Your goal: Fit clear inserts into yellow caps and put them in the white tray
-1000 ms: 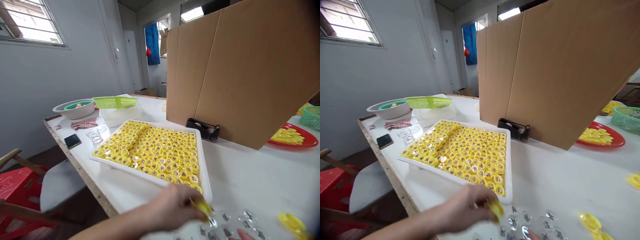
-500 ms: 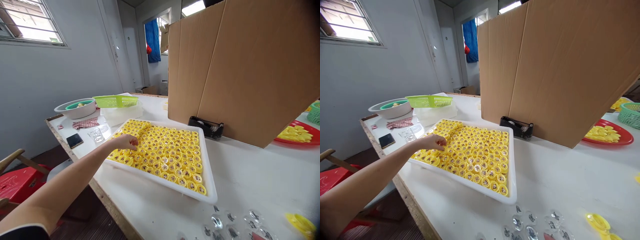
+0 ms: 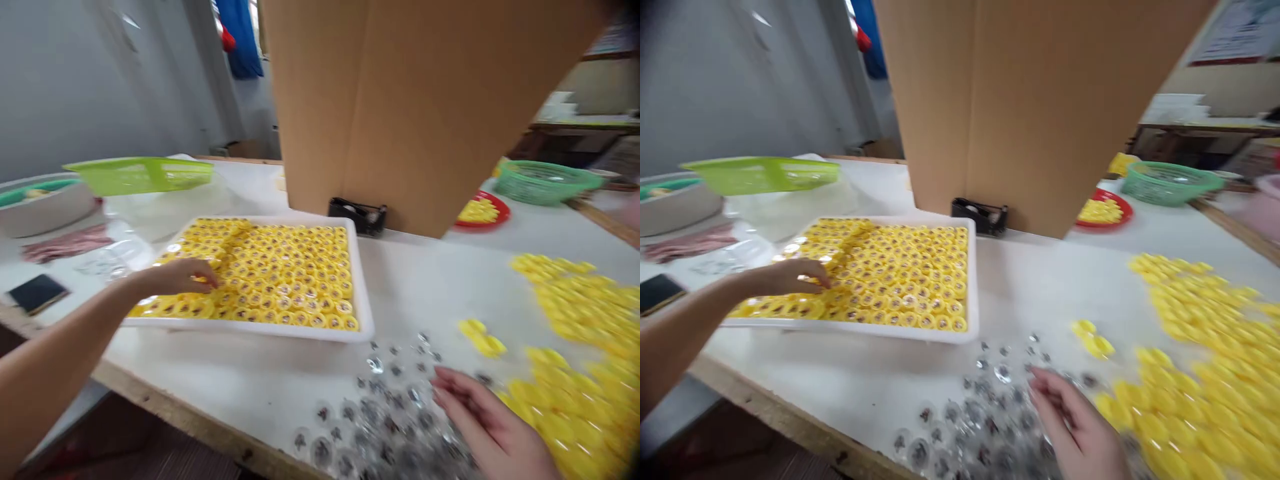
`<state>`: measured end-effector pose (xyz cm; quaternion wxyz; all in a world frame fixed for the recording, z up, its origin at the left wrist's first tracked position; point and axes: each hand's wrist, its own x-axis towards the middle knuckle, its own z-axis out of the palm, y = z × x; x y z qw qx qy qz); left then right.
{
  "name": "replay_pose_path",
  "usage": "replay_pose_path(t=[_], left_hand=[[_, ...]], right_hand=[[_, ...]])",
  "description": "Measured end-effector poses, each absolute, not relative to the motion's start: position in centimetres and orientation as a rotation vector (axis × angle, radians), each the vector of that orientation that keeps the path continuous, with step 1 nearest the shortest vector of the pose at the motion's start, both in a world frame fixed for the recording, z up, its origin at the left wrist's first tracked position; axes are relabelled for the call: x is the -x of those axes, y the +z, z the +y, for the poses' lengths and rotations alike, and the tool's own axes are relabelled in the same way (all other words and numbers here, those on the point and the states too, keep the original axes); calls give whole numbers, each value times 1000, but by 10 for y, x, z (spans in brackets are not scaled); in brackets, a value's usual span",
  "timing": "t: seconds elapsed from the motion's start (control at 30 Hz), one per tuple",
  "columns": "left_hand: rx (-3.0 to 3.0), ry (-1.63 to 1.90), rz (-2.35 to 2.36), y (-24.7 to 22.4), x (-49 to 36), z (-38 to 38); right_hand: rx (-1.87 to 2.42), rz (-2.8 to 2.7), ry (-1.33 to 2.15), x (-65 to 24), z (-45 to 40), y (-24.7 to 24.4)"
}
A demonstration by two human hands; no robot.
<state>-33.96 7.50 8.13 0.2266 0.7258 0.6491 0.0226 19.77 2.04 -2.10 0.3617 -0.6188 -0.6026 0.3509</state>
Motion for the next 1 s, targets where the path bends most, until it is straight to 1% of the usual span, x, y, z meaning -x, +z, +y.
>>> replay_pose_path(t=[0.1, 0.17, 0.27, 0.33, 0.4, 0.43, 0.57, 0.7, 0.77, 0.93, 1.0], left_hand=[[-2070, 105, 1800, 81, 341, 78], [-2124, 172, 1901, 87, 327, 81], [-2266, 375, 1998, 107, 272, 78], [-2435, 603, 1878, 120, 220, 76], [-2556, 733, 1640, 125, 167, 78], [-2579, 740, 1533, 124, 141, 80], [-2525, 594, 1290, 106, 50, 101], [-2398, 341, 1235, 77, -33, 133], [-2371, 283, 1224, 60, -69, 149], [-2313, 225, 1234, 17, -130, 176], [-2296, 224, 1236, 5, -142, 181]], right_hand=[[1603, -1800, 614, -196, 30, -4], [1634, -2052, 437, -187, 42, 1], [1665, -2227, 399, -165, 61, 3], [1694, -2285, 398, -150, 72, 2], [1731, -2332, 399, -140, 80, 0], [1748, -2345, 407, -137, 83, -1], [1772, -2328, 463, -138, 85, 0], [1745, -2197, 549, -152, 66, 6], [1687, -2112, 596, -162, 50, 10], [1542, -1892, 683, -187, 13, 14], [1483, -1721, 787, -195, 4, 11]])
